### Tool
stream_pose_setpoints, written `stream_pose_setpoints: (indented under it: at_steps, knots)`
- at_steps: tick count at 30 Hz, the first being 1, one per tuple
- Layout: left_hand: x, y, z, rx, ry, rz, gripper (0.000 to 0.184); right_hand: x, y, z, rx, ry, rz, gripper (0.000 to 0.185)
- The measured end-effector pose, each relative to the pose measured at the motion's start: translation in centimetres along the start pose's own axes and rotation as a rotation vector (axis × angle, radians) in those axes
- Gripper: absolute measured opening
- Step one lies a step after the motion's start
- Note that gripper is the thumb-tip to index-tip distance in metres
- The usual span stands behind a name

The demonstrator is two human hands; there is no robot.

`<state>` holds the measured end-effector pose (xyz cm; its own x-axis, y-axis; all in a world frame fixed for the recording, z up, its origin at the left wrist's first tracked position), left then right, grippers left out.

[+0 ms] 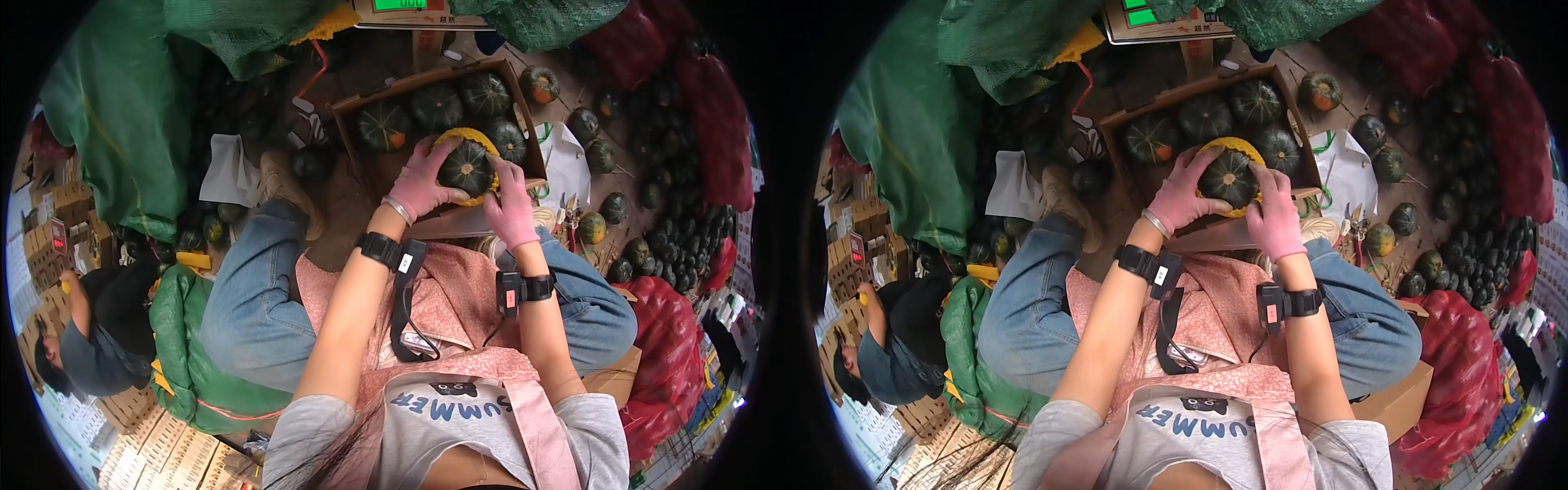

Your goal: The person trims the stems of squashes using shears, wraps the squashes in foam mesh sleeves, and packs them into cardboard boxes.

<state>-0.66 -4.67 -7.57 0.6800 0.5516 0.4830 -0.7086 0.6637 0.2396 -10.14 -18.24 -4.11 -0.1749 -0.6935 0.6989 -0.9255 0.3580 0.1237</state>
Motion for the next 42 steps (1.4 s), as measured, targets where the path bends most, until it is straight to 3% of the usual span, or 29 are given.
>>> stream_pose_setpoints:
  at_steps: [4, 14, 16, 17, 18, 19, 20, 25, 26, 27, 29, 31, 33, 34, 35, 37, 38, 39, 41, 42]
  knots:
    - [-0.1, -0.7, 0.0, 0.083, -0.026, -0.075, 0.103, -0.7, -1.1, 1.2, -0.028, -0.014, 0.008, 0.060]
    - [0.2, -0.8, 0.7, 0.039, -0.130, -0.229, 0.118, -1.8, -1.4, 4.1, 0.015, -0.239, 0.012, 0.067]
    - [2.4, 0.2, 2.2, 0.081, -0.196, -0.338, 0.119, -1.2, -0.9, 1.8, -0.146, -0.525, -0.097, 0.069]
    - [3.1, 0.6, 1.3, -0.055, -0.268, -0.274, 0.119, -1.2, -0.4, 0.6, -0.239, -0.667, -0.156, 0.071]
    - [5.0, 1.2, 1.9, 0.033, -0.358, -0.343, 0.119, -1.6, -0.3, -0.3, -0.254, -0.758, -0.228, 0.073]
    - [6.9, 1.8, 2.5, 0.119, -0.450, -0.412, 0.118, -2.4, -0.5, -0.6, -0.307, -0.793, -0.290, 0.071]
    - [7.9, 2.1, 1.9, 0.078, -0.570, -0.387, 0.116, -3.5, -0.6, -1.0, -0.337, -0.809, -0.311, 0.070]
    - [9.1, 2.6, -0.2, 0.220, -0.654, -0.462, 0.120, -9.4, -1.3, 1.1, -0.498, -0.787, -0.332, 0.073]
    - [8.8, 2.8, -0.6, 0.216, -0.687, -0.442, 0.112, -9.5, -1.1, -0.2, -0.582, -0.766, -0.354, 0.075]
    - [7.9, 3.1, -1.2, 0.220, -0.714, -0.424, 0.105, -10.7, -1.0, 0.7, -0.510, -0.824, -0.329, 0.074]
    - [2.9, 3.0, -4.5, 0.272, -0.981, -0.349, 0.081, -12.8, -1.5, 2.9, -0.261, -0.573, -0.374, 0.074]
    - [0.2, 3.2, -7.3, 0.283, -0.907, -0.097, 0.062, -11.5, -1.5, -1.3, -0.132, -0.042, -0.498, 0.076]
    - [-0.2, 2.7, -9.0, 0.253, -0.659, -0.002, 0.065, -10.1, -2.0, -4.5, -0.038, 0.354, -0.584, 0.074]
    - [5.2, 5.3, -2.5, 0.229, -0.708, -0.357, 0.070, -9.9, -2.5, -3.9, 0.023, 0.345, -0.558, 0.069]
    - [7.4, 5.5, -1.3, 0.211, -0.673, -0.518, 0.076, -9.6, -2.9, -3.3, 0.077, 0.337, -0.530, 0.064]
    - [14.7, 7.8, -0.1, 0.144, -0.427, -0.364, 0.075, -7.8, -3.0, -4.6, 0.108, 0.167, -0.529, 0.054]
    - [20.0, 10.4, 1.2, 0.165, -0.515, -0.208, 0.074, -7.3, -3.1, -4.7, 0.239, 0.124, -0.488, 0.050]
    - [24.8, 13.3, 1.4, 0.111, -0.541, -0.066, 0.070, -6.5, -3.0, -5.3, 0.175, 0.156, -0.574, 0.051]
    - [32.8, 19.1, -0.6, 0.259, -0.680, 0.112, 0.066, -5.6, -3.1, -4.7, 0.382, 0.101, -0.561, 0.053]
    - [36.1, 23.1, -0.4, 0.332, -0.701, 0.139, 0.065, -5.5, -3.6, -2.3, 0.325, 0.061, -0.607, 0.053]
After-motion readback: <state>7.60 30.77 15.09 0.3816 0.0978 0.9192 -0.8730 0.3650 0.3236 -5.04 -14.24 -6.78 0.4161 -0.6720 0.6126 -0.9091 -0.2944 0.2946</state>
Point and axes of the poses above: each hand's wrist, its own y-axis away from the middle knuckle, its own x-axis out of the back of the hand, z = x × y, the point moved 5 cm from there along -y, towards the middle knuckle, and after that the axes turned 1 degree about x, right-handed, at the moved point
